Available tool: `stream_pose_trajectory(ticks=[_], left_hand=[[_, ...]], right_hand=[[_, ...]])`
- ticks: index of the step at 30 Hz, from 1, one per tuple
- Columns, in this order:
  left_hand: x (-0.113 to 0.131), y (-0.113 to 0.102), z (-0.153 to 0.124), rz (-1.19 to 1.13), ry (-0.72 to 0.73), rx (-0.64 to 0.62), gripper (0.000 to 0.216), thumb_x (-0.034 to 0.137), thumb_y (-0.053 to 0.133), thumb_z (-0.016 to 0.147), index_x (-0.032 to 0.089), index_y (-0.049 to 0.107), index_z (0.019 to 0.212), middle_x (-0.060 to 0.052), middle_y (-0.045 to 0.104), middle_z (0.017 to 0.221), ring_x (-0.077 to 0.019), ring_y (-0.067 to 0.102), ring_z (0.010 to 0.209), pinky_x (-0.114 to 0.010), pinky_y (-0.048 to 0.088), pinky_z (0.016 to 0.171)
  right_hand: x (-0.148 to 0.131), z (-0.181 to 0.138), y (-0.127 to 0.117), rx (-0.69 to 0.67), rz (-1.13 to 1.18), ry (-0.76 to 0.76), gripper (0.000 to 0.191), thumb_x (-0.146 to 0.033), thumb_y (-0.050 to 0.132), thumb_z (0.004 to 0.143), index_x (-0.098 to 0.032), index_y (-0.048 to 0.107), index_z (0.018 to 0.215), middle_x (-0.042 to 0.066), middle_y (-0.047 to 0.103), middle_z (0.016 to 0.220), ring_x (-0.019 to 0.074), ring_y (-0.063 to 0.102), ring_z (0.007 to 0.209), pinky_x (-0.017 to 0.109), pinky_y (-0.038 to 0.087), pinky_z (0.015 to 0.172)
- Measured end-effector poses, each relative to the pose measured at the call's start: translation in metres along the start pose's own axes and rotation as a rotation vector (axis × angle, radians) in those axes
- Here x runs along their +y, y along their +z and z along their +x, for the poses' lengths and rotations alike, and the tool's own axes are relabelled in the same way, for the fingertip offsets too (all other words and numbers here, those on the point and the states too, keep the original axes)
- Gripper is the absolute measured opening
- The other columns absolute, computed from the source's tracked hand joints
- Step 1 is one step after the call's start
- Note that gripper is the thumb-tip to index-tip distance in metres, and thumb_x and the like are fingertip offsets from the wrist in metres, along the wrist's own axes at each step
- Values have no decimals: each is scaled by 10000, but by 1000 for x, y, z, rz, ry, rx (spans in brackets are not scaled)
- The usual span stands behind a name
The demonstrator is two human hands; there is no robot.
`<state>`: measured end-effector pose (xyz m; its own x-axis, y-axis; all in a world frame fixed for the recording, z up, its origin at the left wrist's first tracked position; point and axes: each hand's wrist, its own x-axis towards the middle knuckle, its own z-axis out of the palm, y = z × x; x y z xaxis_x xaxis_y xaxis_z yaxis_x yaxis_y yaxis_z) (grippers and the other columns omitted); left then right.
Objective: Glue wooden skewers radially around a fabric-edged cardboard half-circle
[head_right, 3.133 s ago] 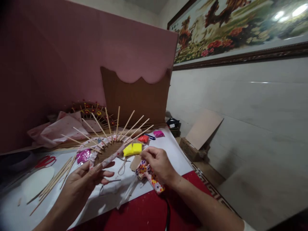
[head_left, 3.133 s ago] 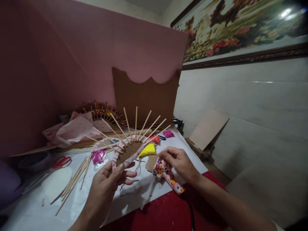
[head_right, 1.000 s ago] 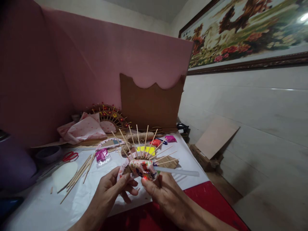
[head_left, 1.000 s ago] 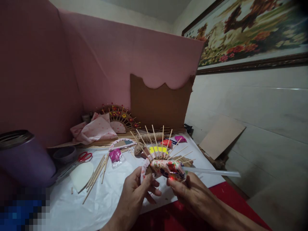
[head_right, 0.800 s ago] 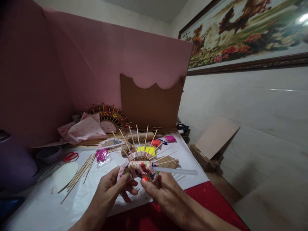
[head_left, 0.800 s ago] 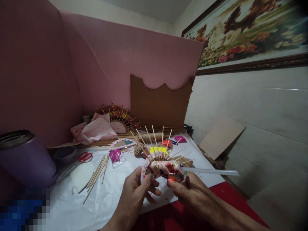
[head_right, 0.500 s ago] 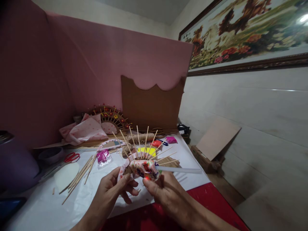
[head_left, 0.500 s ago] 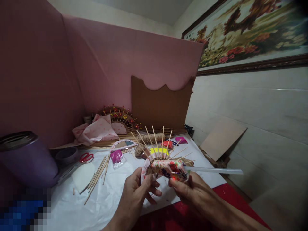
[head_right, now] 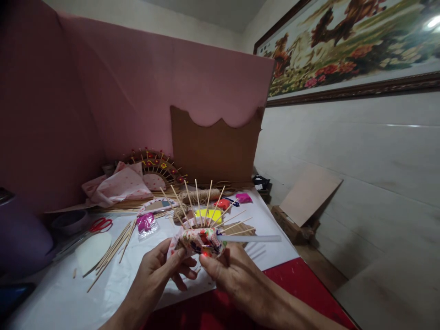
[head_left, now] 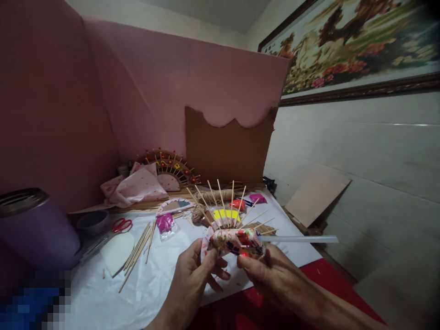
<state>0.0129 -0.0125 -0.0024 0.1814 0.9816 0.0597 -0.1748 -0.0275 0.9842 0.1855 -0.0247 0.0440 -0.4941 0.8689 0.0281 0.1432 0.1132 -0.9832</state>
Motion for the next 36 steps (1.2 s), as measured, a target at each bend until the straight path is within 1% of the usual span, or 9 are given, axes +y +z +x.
stream_pose_trajectory(ticks=[3, 6, 9, 14, 18, 25, 28, 32, 36], left_hand=[[0, 0, 0, 0, -5, 17, 255, 383, 550, 784, 138, 559, 853, -45, 644, 669, -186, 660, 563, -234, 479, 407], [-1, 0, 0, -1, -12, 26, 258, 384, 551, 784, 136, 553, 856, -44, 640, 671, -187, 659, 563, -233, 477, 402], [-2, 0, 0, 6, -8, 17, 256, 386, 534, 796, 136, 551, 849, -43, 636, 677, -186, 660, 569, -235, 479, 407], [-3, -1, -1, 34, -8, -2, 256, 383, 518, 809, 134, 552, 858, -45, 634, 675, -186, 661, 573, -231, 473, 410], [-3, -2, 0, 25, -9, -3, 252, 378, 515, 813, 137, 547, 876, -49, 640, 690, -188, 662, 582, -238, 478, 418], [-4, -1, 2, 13, -17, 9, 240, 381, 522, 807, 148, 536, 861, -40, 642, 683, -188, 664, 577, -234, 478, 410], [-4, -1, 2, 22, -8, 3, 248, 384, 523, 806, 144, 545, 862, -42, 639, 682, -189, 662, 577, -238, 480, 412], [-3, -1, 2, 25, -6, 3, 258, 387, 526, 805, 136, 555, 860, -52, 642, 685, -187, 656, 573, -242, 484, 416], [-1, -1, 1, 7, -13, 12, 266, 393, 548, 786, 134, 563, 846, -52, 643, 671, -184, 652, 557, -243, 487, 414]], right_hand=[[5, -1, -4, 53, -35, 29, 310, -443, 462, 858, -180, 451, 693, -53, 312, 585, 91, 252, 518, 226, 230, 466], [9, -3, -8, 56, -61, 61, 354, -478, 446, 853, -177, 448, 666, -61, 292, 547, 87, 237, 495, 234, 200, 444], [8, -2, -7, 67, -82, 89, 362, -476, 463, 844, -177, 432, 643, -60, 298, 553, 89, 248, 510, 229, 216, 450], [3, 2, -1, 10, -36, -11, 302, -443, 447, 863, -170, 492, 741, -44, 357, 621, 91, 277, 542, 216, 279, 500], [6, 3, -3, 17, -36, 6, 307, -443, 451, 863, -160, 518, 767, -42, 352, 613, 92, 261, 535, 214, 266, 480], [12, -3, -10, 58, -75, 128, 375, -459, 460, 856, -190, 389, 605, -62, 281, 539, 78, 224, 473, 220, 176, 402], [9, -1, -5, 49, -51, 78, 357, -464, 454, 858, -184, 419, 639, -62, 284, 553, 81, 222, 490, 216, 201, 419], [3, 1, -1, 2, -25, -20, 286, -436, 442, 873, -168, 503, 795, -43, 355, 626, 90, 253, 539, 209, 262, 471], [3, -2, -5, 7, -35, 81, 323, -459, 462, 856, -176, 469, 701, -55, 325, 579, 84, 253, 509, 209, 240, 446]])
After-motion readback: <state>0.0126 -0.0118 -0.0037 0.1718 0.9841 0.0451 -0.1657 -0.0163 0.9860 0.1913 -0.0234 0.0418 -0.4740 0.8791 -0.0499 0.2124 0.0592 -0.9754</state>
